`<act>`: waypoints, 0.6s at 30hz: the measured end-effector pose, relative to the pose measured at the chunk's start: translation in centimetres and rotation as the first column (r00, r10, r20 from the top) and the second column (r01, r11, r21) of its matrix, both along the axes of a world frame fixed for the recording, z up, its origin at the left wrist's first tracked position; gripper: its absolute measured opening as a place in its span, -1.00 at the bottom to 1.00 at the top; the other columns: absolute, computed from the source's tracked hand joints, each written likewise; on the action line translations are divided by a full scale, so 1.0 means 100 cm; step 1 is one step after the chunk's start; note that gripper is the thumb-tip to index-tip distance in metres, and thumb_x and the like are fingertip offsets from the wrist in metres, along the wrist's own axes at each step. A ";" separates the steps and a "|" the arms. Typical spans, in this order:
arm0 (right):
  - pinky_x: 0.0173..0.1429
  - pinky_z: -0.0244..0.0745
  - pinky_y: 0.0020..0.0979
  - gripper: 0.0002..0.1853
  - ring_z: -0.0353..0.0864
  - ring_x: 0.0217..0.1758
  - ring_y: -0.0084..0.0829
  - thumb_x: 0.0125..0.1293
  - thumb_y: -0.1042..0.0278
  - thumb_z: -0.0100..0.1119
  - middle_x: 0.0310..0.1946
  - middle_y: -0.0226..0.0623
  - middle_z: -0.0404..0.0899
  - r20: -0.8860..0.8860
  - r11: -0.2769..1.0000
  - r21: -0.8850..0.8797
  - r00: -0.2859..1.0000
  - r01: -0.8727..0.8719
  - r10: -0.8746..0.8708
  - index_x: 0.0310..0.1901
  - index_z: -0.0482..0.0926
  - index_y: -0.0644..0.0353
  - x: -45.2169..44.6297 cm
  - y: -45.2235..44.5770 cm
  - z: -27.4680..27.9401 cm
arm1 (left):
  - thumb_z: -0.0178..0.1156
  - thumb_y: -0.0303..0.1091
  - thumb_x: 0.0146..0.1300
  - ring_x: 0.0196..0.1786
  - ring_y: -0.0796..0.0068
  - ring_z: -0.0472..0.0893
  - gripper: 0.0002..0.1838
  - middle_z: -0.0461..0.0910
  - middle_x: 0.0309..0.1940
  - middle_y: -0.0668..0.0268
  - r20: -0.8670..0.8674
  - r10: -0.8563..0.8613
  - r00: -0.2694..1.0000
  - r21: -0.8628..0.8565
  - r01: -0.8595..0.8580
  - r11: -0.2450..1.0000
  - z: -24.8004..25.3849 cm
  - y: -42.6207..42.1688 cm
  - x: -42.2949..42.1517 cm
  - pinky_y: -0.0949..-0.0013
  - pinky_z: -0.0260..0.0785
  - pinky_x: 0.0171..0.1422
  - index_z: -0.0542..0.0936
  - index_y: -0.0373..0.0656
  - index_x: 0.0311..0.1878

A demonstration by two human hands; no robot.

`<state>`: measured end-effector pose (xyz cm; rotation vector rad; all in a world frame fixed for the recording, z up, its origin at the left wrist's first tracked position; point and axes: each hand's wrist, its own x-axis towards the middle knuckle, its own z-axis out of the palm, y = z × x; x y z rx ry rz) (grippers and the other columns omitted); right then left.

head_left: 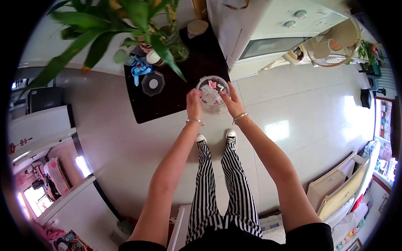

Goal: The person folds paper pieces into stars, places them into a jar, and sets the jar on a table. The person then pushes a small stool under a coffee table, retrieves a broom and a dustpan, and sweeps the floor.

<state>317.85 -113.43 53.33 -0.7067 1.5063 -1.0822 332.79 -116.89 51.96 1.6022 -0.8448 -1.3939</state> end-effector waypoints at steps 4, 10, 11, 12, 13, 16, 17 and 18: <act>0.44 -0.01 -0.37 -0.23 0.05 0.45 -0.25 0.28 0.06 0.13 0.37 -0.01 0.11 -0.036 0.997 -0.061 0.998 0.039 -0.041 0.37 0.06 0.31 -0.006 -0.047 -0.046 | -0.06 0.03 0.38 0.01 0.47 0.49 -0.51 0.55 -0.06 0.30 -0.015 0.048 0.999 -0.013 -0.048 0.999 -0.055 -0.047 -0.009 0.43 0.27 0.17 0.49 -0.21 0.07; 0.43 0.01 -0.28 -0.22 0.07 0.43 -0.07 0.29 -0.11 0.01 0.31 0.14 0.15 -0.135 0.993 -0.109 0.989 0.038 -0.053 0.35 0.10 0.32 -0.020 -0.114 -0.102 | -0.06 0.17 0.27 0.08 0.47 0.42 -0.51 0.48 0.05 0.44 -0.034 -0.072 0.997 0.066 0.074 0.995 -0.094 -0.120 -0.019 0.24 0.29 0.08 0.45 0.09 0.11; 0.43 0.01 -0.28 -0.22 0.07 0.43 -0.07 0.29 -0.11 0.01 0.31 0.14 0.15 -0.135 0.993 -0.109 0.989 0.037 -0.052 0.35 0.10 0.32 -0.020 -0.123 -0.093 | -0.07 0.18 0.27 0.09 0.46 0.41 -0.50 0.46 0.07 0.44 -0.032 -0.070 0.997 0.090 0.073 0.993 -0.094 -0.129 -0.022 0.22 0.27 0.10 0.44 0.09 0.13; 0.43 0.00 -0.29 -0.21 0.06 0.43 -0.06 0.29 -0.13 -0.03 0.31 0.15 0.16 -0.170 0.994 -0.090 0.983 0.057 -0.071 0.35 0.10 0.33 -0.020 -0.132 -0.087 | -0.07 0.18 0.27 0.11 0.45 0.39 -0.48 0.44 0.10 0.43 -0.030 -0.068 0.997 0.114 0.071 0.991 -0.084 -0.137 -0.026 0.21 0.25 0.12 0.43 0.09 0.15; 0.44 -0.02 -0.30 -0.21 0.05 0.44 -0.05 0.30 -0.15 -0.06 0.30 0.16 0.17 -0.204 0.994 -0.072 0.975 0.078 -0.091 0.35 0.11 0.34 -0.020 -0.138 -0.086 | -0.07 0.18 0.27 0.11 0.45 0.39 -0.48 0.44 0.10 0.43 -0.029 -0.068 0.997 0.114 0.071 0.991 -0.080 -0.143 -0.028 0.21 0.25 0.12 0.43 0.09 0.15; 0.45 -0.07 -0.33 -0.21 0.07 0.43 -0.03 0.31 -0.18 -0.13 0.29 0.15 0.20 -0.146 0.980 -0.146 0.977 0.137 -0.158 0.35 0.12 0.34 -0.022 -0.159 -0.092 | -0.10 0.17 0.28 0.19 0.41 0.34 -0.46 0.38 0.19 0.42 -0.082 -0.068 0.994 0.146 0.080 0.986 -0.075 -0.160 -0.032 0.16 0.20 0.19 0.38 0.09 0.22; 0.44 -0.08 -0.39 -0.21 0.10 0.42 -0.19 0.28 -0.25 -0.17 0.31 -0.02 0.22 -0.122 0.978 -0.129 0.976 0.164 -0.180 0.33 0.20 0.27 -0.021 -0.166 -0.096 | -0.11 0.16 0.29 0.23 0.39 0.31 -0.44 0.34 0.23 0.41 -0.082 -0.076 0.994 0.162 0.088 0.983 -0.074 -0.165 -0.032 0.13 0.18 0.22 0.34 0.10 0.26; 0.44 -0.08 -0.39 -0.21 0.10 0.42 -0.19 0.28 -0.25 -0.17 0.31 -0.02 0.22 -0.120 0.978 -0.131 0.976 0.164 -0.180 0.33 0.20 0.27 -0.022 -0.169 -0.095 | -0.11 0.15 0.29 0.27 0.37 0.28 -0.42 0.31 0.27 0.41 -0.083 -0.083 0.993 0.177 0.097 0.979 -0.077 -0.170 -0.032 0.10 0.16 0.25 0.30 0.10 0.30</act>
